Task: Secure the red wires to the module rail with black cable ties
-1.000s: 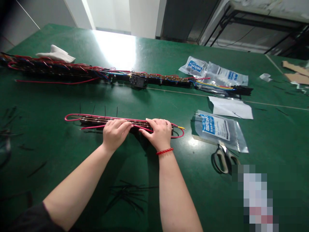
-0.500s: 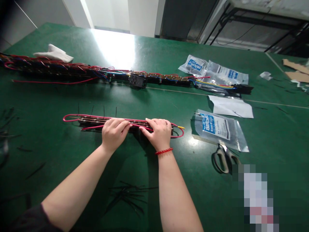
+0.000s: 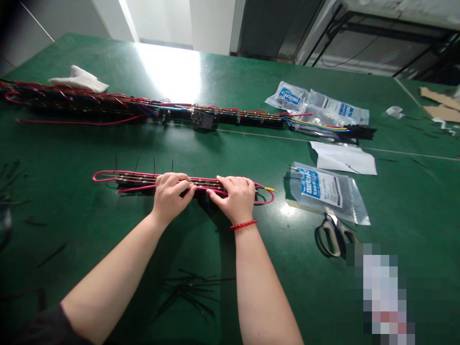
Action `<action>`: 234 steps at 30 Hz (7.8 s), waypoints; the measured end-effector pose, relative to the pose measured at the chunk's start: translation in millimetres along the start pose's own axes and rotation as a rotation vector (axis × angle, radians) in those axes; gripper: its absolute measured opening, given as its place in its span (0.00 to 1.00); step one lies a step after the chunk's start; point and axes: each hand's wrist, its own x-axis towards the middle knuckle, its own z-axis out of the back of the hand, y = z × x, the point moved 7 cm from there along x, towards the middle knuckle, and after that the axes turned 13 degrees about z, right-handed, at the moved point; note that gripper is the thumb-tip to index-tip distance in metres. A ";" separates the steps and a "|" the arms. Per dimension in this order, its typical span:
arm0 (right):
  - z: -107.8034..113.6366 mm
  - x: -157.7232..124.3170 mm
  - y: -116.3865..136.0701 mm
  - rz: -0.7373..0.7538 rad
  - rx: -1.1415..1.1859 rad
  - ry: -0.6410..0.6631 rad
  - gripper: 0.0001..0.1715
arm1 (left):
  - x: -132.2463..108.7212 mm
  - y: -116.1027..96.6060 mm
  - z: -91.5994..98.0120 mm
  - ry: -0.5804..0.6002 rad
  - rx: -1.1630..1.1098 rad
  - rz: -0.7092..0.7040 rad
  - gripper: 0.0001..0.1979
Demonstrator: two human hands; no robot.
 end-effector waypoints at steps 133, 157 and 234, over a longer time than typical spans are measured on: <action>-39.3 -62.2 144.6 0.266 0.254 0.308 0.24 | 4.5 10.8 -22.8 0.223 0.025 0.008 0.16; -11.0 -67.2 74.7 -0.123 0.096 0.017 0.13 | 3.6 12.1 -22.6 0.171 0.039 -0.012 0.15; -5.9 17.1 25.8 -0.094 0.342 -0.523 0.11 | 11.2 20.1 -7.3 0.103 0.090 0.237 0.13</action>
